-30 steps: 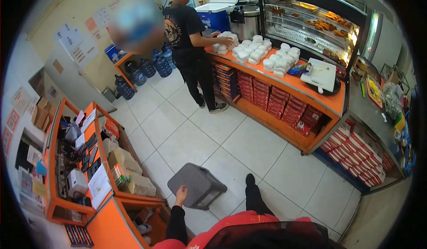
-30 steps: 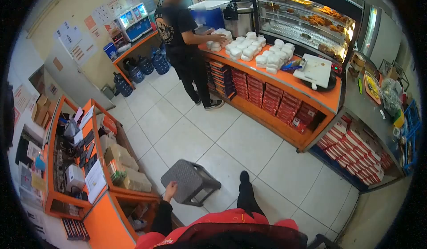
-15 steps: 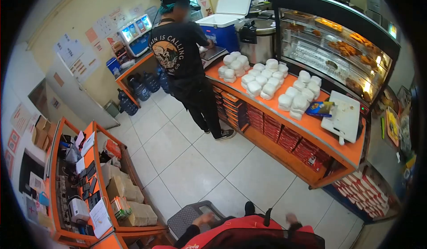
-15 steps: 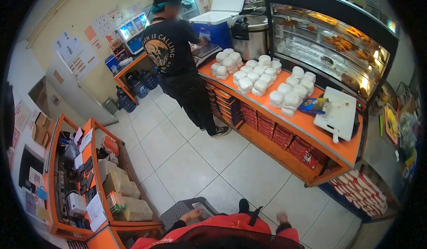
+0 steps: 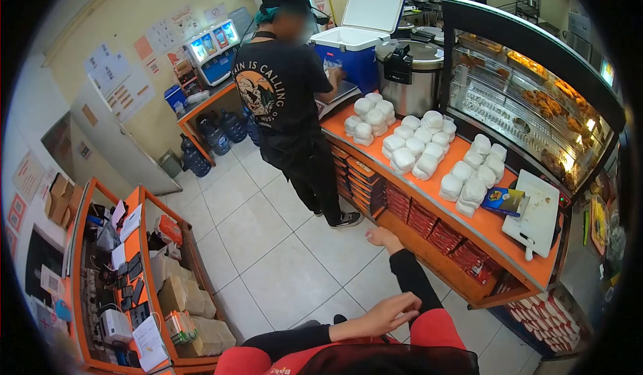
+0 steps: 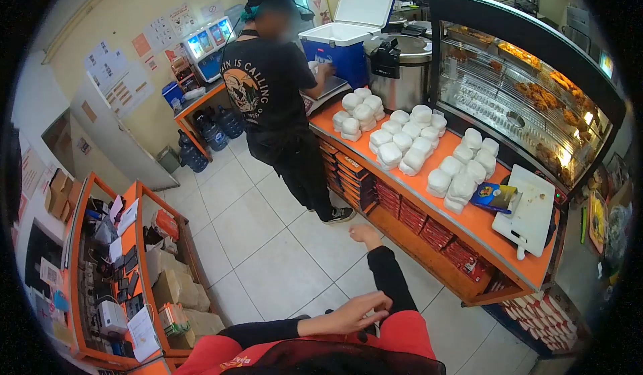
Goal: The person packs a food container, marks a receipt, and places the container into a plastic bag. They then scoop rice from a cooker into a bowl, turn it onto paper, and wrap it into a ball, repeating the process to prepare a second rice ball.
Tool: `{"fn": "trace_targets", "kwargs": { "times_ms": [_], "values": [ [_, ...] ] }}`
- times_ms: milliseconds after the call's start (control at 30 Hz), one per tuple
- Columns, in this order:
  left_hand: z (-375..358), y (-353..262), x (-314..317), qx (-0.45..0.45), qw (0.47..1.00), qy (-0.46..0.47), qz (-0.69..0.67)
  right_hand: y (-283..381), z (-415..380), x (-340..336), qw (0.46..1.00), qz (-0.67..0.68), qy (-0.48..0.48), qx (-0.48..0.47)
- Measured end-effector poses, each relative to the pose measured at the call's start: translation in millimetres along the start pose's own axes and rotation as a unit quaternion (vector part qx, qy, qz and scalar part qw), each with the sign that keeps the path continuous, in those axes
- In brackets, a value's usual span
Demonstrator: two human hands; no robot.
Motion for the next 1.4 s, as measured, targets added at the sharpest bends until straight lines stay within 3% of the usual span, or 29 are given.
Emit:
{"fn": "trace_targets", "kwargs": {
  "times_ms": [200,300,367,500,567,700,833,933,1033,1133,1233,1267,1367,1400],
  "values": [
    [0,-47,17,0.137,0.965,0.154,-0.161,-108,-36,60,0.982,-0.032,0.104,0.155],
    [2,-54,13,0.145,0.928,0.179,-0.294,-119,-61,68,0.964,-0.051,0.157,0.21],
    [8,-46,1,0.093,0.952,0.153,-0.25,-127,-54,91,0.954,-0.067,0.202,0.21],
    [7,-29,-39,-0.04,0.973,0.122,-0.192,-60,-13,100,0.956,-0.062,0.213,0.194],
    [-3,-22,-69,0.005,0.978,0.087,-0.187,-25,33,146,0.962,-0.064,0.229,0.133],
    [-39,11,-160,0.061,0.984,0.009,-0.167,85,154,243,0.959,-0.096,0.262,-0.056],
    [-84,58,-265,0.082,0.987,-0.082,-0.11,234,257,250,0.958,-0.039,0.253,-0.127],
    [-117,124,-341,0.057,0.986,-0.158,0.011,312,325,274,0.901,-0.143,0.352,-0.21],
    [-140,173,-426,0.009,0.975,-0.186,0.119,376,390,260,0.943,-0.07,0.247,-0.209],
    [-148,224,-486,-0.083,0.979,-0.116,0.147,410,436,267,0.928,-0.073,0.266,-0.25],
    [-146,222,-535,0.114,0.983,-0.138,0.03,389,509,321,0.868,-0.176,0.391,-0.249],
    [-155,209,-566,0.246,0.95,-0.185,-0.048,382,537,330,0.87,-0.177,0.392,-0.24],
    [-154,243,-672,0.23,0.953,-0.172,-0.094,373,634,332,0.88,-0.182,0.378,-0.222],
    [-145,261,-707,0.159,0.976,-0.13,-0.065,381,661,321,0.885,-0.181,0.366,-0.224]
  ]
}}
Point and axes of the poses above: each hand's wrist, its own z-axis towards the middle knuckle, its own x-axis out of the palm, y = z × x, the point moved 9 cm from there along z, towards the middle knuckle, and after that the axes turned 6 degrees about -x, right-handed, at the moved point
